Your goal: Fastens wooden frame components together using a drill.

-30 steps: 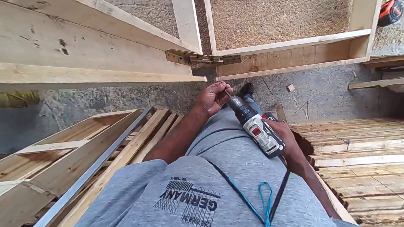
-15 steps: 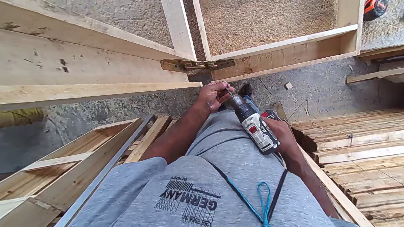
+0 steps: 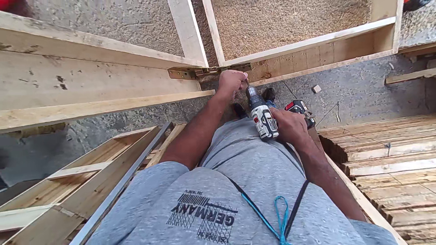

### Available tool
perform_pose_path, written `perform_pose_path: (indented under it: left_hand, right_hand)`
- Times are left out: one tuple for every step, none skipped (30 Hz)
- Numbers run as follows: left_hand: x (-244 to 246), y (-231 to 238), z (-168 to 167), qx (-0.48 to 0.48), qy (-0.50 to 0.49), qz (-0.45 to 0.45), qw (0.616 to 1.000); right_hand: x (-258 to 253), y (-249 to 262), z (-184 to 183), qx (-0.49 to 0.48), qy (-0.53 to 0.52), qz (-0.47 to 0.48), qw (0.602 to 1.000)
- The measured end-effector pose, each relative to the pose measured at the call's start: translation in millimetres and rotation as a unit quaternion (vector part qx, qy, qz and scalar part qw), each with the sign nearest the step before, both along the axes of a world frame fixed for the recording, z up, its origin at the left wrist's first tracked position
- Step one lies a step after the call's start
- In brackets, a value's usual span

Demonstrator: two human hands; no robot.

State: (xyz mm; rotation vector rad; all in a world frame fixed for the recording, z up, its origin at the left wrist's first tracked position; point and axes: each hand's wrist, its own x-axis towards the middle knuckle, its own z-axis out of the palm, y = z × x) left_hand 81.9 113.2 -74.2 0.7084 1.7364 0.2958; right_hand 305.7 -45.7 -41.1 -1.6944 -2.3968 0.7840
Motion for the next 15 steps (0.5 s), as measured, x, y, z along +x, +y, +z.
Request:
perform_pose_path:
  left_hand:
    - [2, 6, -4, 0.002, 0.024, -0.022, 0.999]
    - [3, 11, -9, 0.0, 0.043, -0.041, 0.998]
    - [4, 16, -14, -0.007, 0.055, -0.059, 0.997]
    - [4, 20, -17, -0.019, 0.062, -0.07, 0.995]
    - [4, 22, -16, -0.033, 0.065, -0.075, 0.995]
    - [5, 25, -13, -0.044, 0.062, -0.071, 0.995]
    - [6, 27, -11, -0.052, 0.055, -0.061, 0.995]
    - [7, 28, -10, -0.056, 0.051, -0.049, 0.996]
    - [8, 28, -11, -0.06, 0.049, -0.038, 0.996]
    - [9, 28, -11, -0.062, 0.049, -0.032, 0.996]
    - [10, 28, -10, -0.066, 0.05, -0.027, 0.996]
    - [10, 28, -10, -0.068, 0.052, -0.023, 0.996]
    - [11, 28, -11, -0.069, 0.051, -0.019, 0.996]
    - [10, 28, -12, -0.068, 0.05, -0.013, 0.996]
    - [10, 28, -13, -0.066, 0.05, -0.011, 0.996]
  right_hand:
    - [-4, 5, -3, -0.003, -0.014, 0.003, 1.0]
    - [-8, 10, -4, -0.007, -0.027, 0.006, 1.0]
    - [-11, 14, -4, -0.01, -0.037, 0.008, 0.999]
    - [-14, 16, -5, -0.015, -0.042, 0.007, 0.999]
    - [-16, 18, -6, -0.016, -0.042, 0.003, 0.999]
    - [-17, 19, -8, -0.015, -0.04, -0.001, 0.999]
    - [-18, 21, -9, -0.016, -0.037, -0.003, 0.999]
    - [-18, 22, -9, -0.019, -0.034, -0.004, 0.999]
    - [-17, 23, -8, -0.022, -0.03, -0.006, 0.999]
    - [-17, 23, -8, -0.022, -0.027, -0.007, 0.999]
    - [-17, 24, -9, -0.02, -0.029, -0.007, 0.999]
    - [-17, 25, -10, -0.02, -0.03, -0.007, 0.999]
    - [-17, 26, -9, -0.023, -0.033, -0.006, 0.999]
    - [-17, 28, -8, -0.027, -0.036, -0.005, 0.999]
    - [-18, 30, -6, -0.031, -0.038, -0.005, 0.999]
